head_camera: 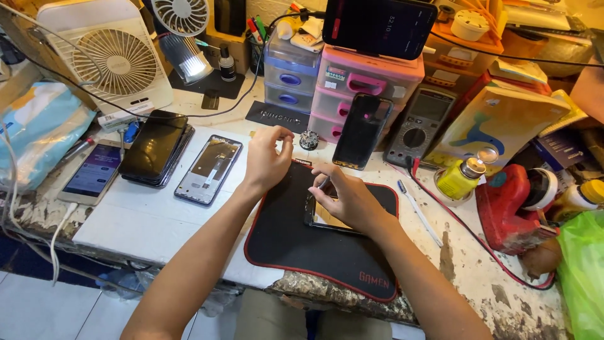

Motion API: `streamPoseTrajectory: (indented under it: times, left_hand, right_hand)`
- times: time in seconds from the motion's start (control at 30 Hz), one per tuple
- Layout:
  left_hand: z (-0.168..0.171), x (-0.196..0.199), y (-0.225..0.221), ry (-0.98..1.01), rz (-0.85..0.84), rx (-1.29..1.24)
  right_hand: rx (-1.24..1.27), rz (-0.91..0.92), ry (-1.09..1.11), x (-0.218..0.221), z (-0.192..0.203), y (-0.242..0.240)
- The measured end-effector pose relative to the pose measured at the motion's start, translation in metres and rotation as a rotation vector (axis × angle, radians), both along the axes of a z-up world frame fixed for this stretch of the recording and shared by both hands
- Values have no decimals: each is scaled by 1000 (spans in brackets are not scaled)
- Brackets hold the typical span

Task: Reassembling a mobile phone by installing the battery and connecting internal ribbon cables on a repair bench.

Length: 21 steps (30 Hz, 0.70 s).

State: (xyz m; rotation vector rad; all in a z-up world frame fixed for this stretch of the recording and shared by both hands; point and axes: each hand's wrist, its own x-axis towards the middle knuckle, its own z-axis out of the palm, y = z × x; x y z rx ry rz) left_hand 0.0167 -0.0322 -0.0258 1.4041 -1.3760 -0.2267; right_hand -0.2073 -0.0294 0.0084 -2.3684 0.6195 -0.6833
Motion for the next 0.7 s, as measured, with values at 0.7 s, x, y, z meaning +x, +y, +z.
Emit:
streamPoseTrajectory:
  times: [0.7]
  left_hand:
    - [-5,-5,-1,-15,-28,3]
  right_hand:
    - [-431,-85,-23,19,-20,-5]
